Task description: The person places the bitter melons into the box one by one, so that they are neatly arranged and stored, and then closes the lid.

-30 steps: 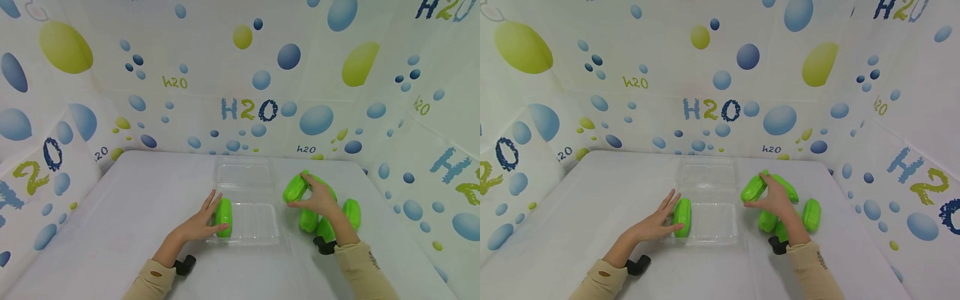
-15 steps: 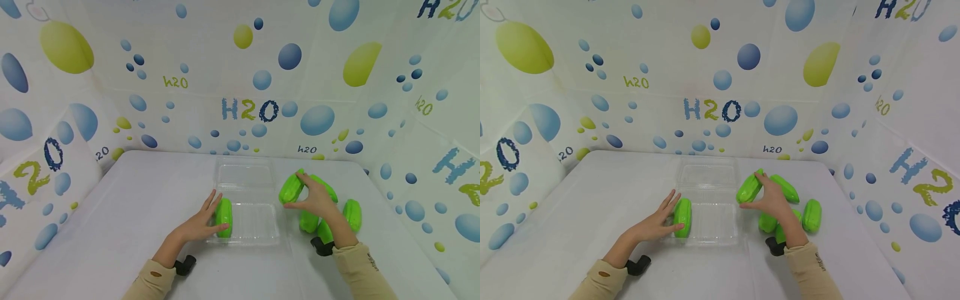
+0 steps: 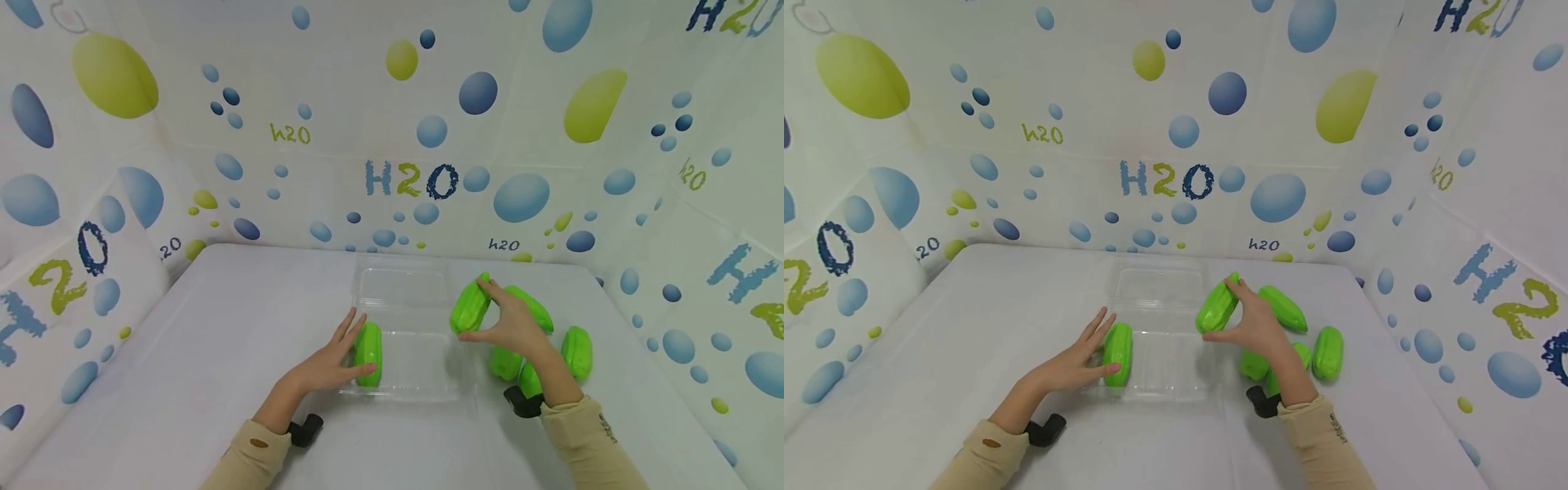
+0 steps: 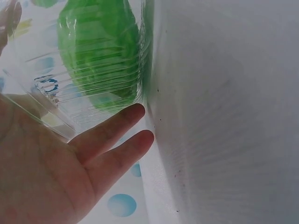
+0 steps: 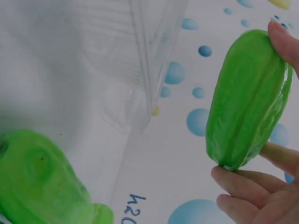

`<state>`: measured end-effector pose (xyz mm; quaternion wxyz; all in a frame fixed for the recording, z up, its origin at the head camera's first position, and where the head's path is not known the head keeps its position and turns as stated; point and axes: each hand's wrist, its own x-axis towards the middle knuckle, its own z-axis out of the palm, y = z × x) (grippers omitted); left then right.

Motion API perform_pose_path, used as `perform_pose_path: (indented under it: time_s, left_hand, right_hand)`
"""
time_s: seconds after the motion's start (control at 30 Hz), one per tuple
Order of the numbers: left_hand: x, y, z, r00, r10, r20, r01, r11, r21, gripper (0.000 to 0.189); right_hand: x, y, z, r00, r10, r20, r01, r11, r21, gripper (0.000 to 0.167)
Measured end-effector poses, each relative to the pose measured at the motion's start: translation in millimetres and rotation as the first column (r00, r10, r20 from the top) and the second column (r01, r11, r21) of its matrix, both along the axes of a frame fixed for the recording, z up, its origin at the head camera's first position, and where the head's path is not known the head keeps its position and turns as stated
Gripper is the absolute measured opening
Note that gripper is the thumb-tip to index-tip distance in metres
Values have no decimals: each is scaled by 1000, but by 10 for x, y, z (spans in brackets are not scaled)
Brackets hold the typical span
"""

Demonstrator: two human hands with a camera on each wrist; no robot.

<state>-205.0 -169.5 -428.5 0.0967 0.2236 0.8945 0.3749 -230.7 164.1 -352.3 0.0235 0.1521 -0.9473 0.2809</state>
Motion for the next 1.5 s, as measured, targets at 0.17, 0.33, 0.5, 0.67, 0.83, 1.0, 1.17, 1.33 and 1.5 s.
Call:
perform_pose_path:
  time_s: [0.17,0.33,0.5,0.67,0.83,1.0,1.17,1.33,1.5]
  left_hand:
    - [-26,24,14,1000,-6,3,6,1000,1,92]
    - [-36,32,16,1000,-11,-1,11,1000,-4,91]
    - [-40,30,17,1000,-10,-15,10,1000,-4,90]
    - [-36,32,22,1000,-12,-20,12,1000,-5,90]
    - [-24,33,27,1000,-10,-17,10,1000,-8,90]
    - [-16,26,30,1000,-9,-19,9,1000,-9,91]
    - [-10,16,20,1000,-10,-11,10,1000,-2,92]
    - [-4,11,9,1000,-6,-13,6,1000,0,92]
    - [6,7,17,1000,-5,-13,5,1000,4,92]
  right_hand:
    - [3,-44,34,1000,23,-6,-23,1000,-9,110]
    - [3,-110,35,998,60,-21,-61,998,-19,111]
    - [10,-203,31,996,92,-13,-92,995,-30,110]
    - [16,-294,24,993,114,0,-114,992,-49,109]
    - [8,-354,-45,990,138,19,-136,989,-63,109]
    - [14,-408,-104,986,164,12,-162,984,-79,109]
    - [37,-487,-129,983,183,23,-180,979,-95,109]
    - [62,-565,-163,982,186,37,-182,978,-102,108]
    - [73,-621,-181,981,192,40,-187,977,-107,107]
